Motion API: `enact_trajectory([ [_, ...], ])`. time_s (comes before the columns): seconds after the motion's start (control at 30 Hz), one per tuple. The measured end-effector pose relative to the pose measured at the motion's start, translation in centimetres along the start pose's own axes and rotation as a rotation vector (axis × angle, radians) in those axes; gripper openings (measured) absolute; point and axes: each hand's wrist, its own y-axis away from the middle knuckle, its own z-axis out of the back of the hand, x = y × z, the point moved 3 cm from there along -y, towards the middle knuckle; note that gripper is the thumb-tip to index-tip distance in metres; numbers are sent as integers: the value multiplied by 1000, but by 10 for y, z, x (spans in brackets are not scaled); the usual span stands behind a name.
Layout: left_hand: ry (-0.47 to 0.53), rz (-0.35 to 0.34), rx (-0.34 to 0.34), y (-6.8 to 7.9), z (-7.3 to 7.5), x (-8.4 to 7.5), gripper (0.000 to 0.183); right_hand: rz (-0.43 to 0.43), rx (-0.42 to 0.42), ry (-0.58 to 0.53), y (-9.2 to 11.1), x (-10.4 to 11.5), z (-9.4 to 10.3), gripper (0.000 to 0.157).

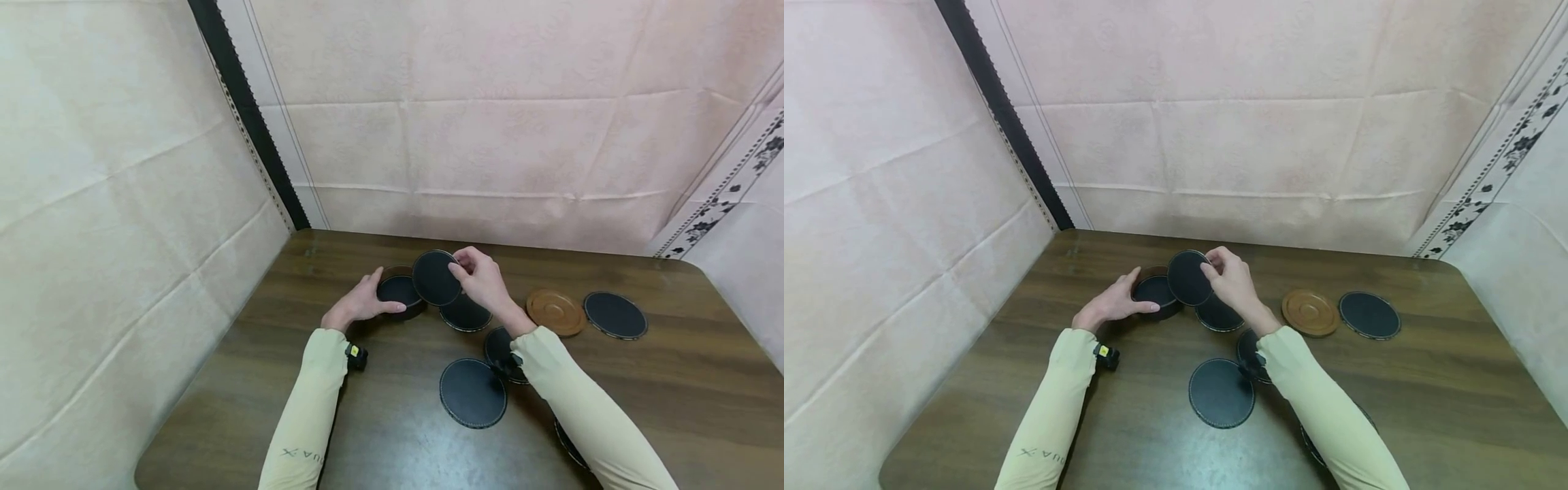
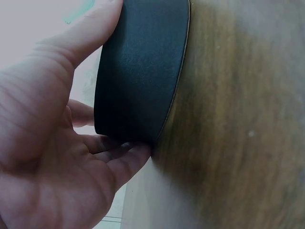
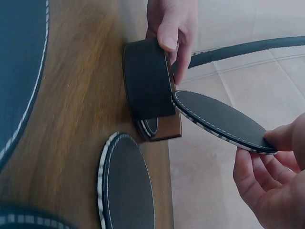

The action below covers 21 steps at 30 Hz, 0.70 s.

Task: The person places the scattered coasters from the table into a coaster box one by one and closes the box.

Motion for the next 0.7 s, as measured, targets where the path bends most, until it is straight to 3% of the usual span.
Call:
enact_trajectory([
  [0.5,-2,15,-5,-3,1,1,122,-93,-29,-184,-11,3,-37,26],
  [0.7,-5,10,-10,-4,1,1,122,-116,-39,-183,-11,0,-50,29],
])
